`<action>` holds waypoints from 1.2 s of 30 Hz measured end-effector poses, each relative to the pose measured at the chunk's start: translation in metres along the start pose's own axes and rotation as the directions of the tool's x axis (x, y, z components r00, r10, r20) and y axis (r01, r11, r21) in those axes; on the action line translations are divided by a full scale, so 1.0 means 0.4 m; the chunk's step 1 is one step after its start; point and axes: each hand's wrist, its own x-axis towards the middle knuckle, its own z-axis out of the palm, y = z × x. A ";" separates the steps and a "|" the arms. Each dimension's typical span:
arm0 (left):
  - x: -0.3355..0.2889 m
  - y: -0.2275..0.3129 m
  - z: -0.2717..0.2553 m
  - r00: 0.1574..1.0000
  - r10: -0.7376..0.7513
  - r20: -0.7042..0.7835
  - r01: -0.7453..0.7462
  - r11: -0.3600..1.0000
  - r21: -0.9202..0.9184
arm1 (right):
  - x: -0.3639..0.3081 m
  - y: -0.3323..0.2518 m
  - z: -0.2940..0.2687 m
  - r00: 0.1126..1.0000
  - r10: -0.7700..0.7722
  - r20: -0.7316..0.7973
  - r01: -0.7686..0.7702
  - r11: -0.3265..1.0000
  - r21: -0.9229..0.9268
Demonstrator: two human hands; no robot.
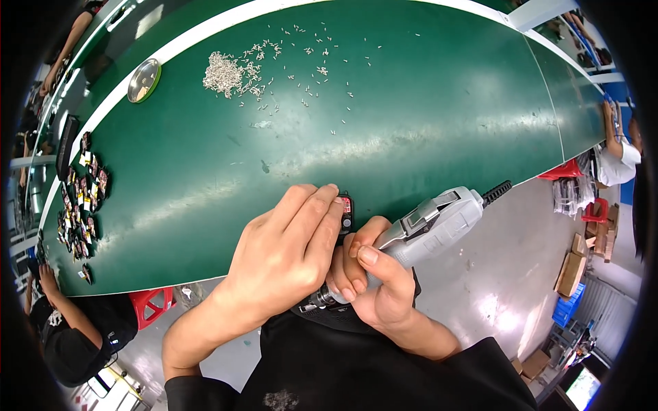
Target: The recorder uses an electric screwdriver to assemble screws into small electronic housings at a factory assembly line.
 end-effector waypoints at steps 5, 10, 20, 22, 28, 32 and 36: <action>0.005 0.024 -0.002 0.998 0.057 0.010 -0.058 0.989 0.134 | 0.000 -0.009 0.005 0.999 0.013 -0.046 -0.015 0.999 -0.034; -0.009 0.031 0.012 0.999 0.042 -0.015 -0.039 0.983 0.182 | 0.003 -0.025 -0.007 0.997 0.064 0.038 -0.064 0.998 0.012; -0.029 0.046 -0.002 0.990 0.001 0.140 -0.021 0.990 0.141 | 0.151 -0.258 0.041 0.826 -0.100 0.554 0.323 0.890 -0.321; -0.034 0.043 0.002 0.991 0.034 0.130 -0.057 0.983 0.174 | 0.175 -0.253 0.040 0.823 -0.087 0.561 0.320 0.888 -0.330; -0.034 0.039 0.006 0.993 0.027 0.111 -0.047 0.983 0.178 | 0.212 -0.235 0.024 0.807 -0.052 0.588 0.312 0.883 -0.350; -0.035 0.031 0.012 0.998 0.035 0.061 -0.045 0.983 0.175 | 0.223 -0.238 0.021 0.803 -0.011 0.596 0.300 0.871 -0.388; -0.033 0.026 0.012 0.998 0.044 0.050 -0.051 0.987 0.149 | 0.227 -0.236 0.030 0.796 0.019 0.605 0.298 0.858 -0.418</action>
